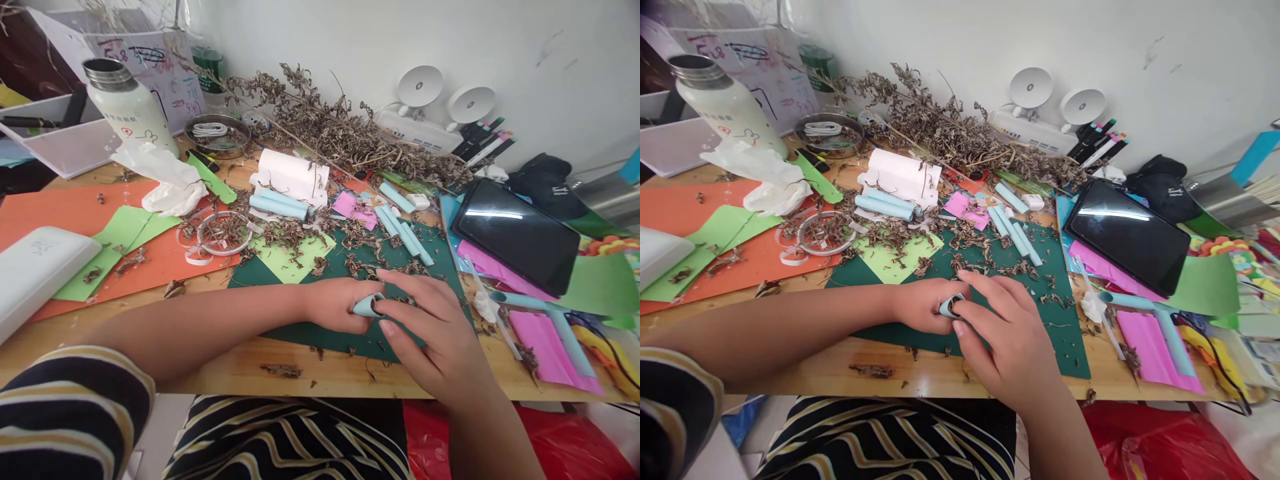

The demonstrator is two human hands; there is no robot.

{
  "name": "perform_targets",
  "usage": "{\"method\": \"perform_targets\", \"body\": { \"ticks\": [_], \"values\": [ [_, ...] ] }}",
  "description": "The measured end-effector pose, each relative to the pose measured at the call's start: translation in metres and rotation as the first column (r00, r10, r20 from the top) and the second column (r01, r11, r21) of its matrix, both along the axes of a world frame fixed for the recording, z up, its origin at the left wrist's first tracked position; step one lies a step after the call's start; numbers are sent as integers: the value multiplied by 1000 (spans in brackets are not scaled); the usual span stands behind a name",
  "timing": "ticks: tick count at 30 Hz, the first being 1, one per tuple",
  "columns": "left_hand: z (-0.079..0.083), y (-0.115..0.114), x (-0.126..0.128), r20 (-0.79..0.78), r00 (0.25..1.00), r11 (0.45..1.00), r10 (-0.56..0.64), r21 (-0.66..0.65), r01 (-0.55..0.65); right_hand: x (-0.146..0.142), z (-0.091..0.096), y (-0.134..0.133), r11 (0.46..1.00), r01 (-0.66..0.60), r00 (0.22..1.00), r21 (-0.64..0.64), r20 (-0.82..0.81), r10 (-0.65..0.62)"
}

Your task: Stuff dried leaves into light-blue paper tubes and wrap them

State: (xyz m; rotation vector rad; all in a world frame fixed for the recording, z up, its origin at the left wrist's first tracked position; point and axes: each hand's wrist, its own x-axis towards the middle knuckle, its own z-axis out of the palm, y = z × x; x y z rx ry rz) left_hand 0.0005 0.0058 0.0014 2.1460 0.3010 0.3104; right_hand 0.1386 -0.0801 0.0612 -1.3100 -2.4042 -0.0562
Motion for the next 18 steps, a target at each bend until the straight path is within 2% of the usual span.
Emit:
{"method": "perform_targets", "body": {
  "ticks": [3,6,9,11,13,15,18],
  "values": [
    [-1,-1,0,46,999,1000,11,-3,-11,-3,13,-1,996,43,970,-83,240,-22],
    [-2,-2,0,30,999,999,40,-1,-40,-1,19,1,990,25,946,-142,323,23],
    [-1,-1,-1,27,999,999,35,-7,-35,5,15,3,987,-42,981,-153,180,70],
    [-1,0,-1,37,999,1000,15,-25,-14,8,8,1,997,-6,1000,-77,-11,5],
    [-1,1,-1,52,999,999,2,-48,0,7,0,-1,998,59,982,-16,-180,-61],
    [-2,1,-1,69,998,998,4,-63,1,5,-7,-3,997,72,970,5,-233,-69],
    [-2,1,-1,78,997,998,13,-64,-8,4,-11,-2,999,27,982,26,-186,-21]
  ]
}}
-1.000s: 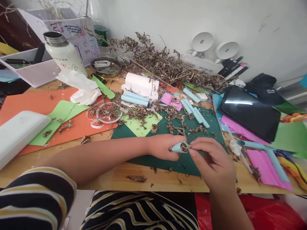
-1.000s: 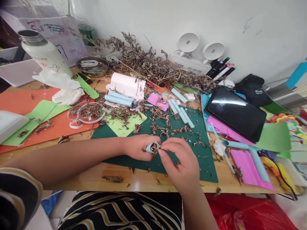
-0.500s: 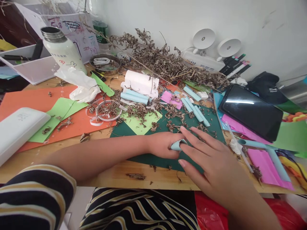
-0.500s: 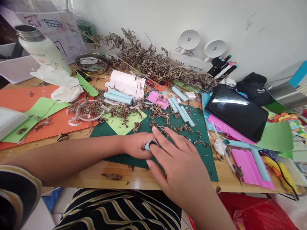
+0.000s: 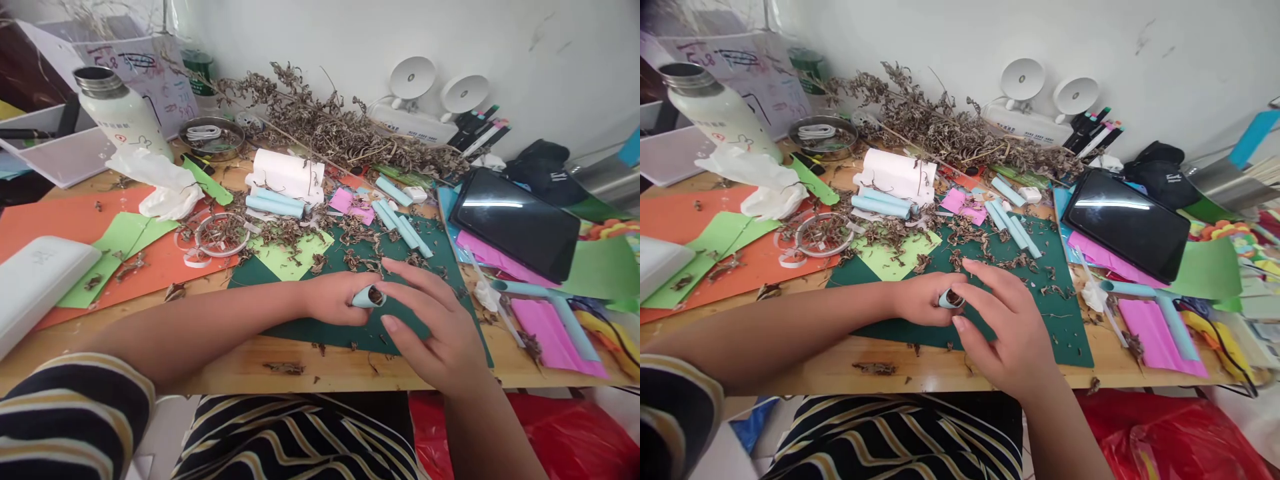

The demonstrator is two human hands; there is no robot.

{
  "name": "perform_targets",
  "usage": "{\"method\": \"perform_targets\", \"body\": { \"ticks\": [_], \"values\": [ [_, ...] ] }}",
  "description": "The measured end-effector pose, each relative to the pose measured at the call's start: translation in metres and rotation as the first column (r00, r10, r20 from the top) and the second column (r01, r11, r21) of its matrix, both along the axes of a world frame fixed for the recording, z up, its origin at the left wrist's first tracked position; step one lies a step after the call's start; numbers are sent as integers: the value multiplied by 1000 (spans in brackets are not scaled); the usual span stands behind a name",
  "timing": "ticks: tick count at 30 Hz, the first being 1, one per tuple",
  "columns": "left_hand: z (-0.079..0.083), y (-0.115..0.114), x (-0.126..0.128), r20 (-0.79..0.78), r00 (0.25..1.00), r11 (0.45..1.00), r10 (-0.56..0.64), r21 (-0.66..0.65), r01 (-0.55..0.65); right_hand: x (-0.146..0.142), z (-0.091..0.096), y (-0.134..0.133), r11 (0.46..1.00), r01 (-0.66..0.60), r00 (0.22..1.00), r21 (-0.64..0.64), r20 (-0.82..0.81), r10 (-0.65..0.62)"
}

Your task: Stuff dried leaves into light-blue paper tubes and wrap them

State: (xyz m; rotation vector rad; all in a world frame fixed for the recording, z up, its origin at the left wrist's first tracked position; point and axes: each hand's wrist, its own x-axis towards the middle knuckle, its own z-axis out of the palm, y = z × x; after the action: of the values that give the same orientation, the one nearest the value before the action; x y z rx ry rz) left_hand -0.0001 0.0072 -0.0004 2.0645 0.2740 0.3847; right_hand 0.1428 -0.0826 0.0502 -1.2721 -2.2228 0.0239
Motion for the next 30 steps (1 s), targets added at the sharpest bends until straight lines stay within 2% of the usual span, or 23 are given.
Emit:
{"method": "perform_targets", "body": {
  "ticks": [6,11,14,17,19,23,25,27,28,29,30],
  "values": [
    [2,0,0,-51,999,999,-15,-41,13,6,-2,0,997,26,998,67,-60,-22],
    [2,0,-1,-61,998,1000,-6,27,7,6,-5,1,997,-47,996,64,73,42],
    [1,0,0,-89,996,999,-12,48,16,3,1,1,999,-15,985,51,174,6],
    [0,0,0,-83,996,999,-10,48,14,-3,15,1,999,38,940,-12,340,-31],
    [-1,-1,0,-52,999,999,-10,39,12,-9,25,2,996,41,906,-81,422,-3],
    [-2,-3,-1,-32,999,1000,23,20,-23,-14,40,4,974,52,887,-221,458,56],
    [-1,-3,-1,-53,998,999,35,34,-33,-7,40,5,957,14,909,-289,403,108],
    [0,-3,-2,-54,998,999,29,38,-27,8,35,8,959,-56,973,-277,200,114],
    [0,-3,-2,-49,999,999,21,32,-19,17,30,13,973,-71,996,-219,44,83],
    [0,-3,-2,-43,999,1000,13,21,-12,27,24,20,994,-19,986,-112,-169,-1],
    [0,-3,-2,-41,999,1000,5,7,-5,36,17,29,993,111,919,47,-386,-84]
  ]
}}
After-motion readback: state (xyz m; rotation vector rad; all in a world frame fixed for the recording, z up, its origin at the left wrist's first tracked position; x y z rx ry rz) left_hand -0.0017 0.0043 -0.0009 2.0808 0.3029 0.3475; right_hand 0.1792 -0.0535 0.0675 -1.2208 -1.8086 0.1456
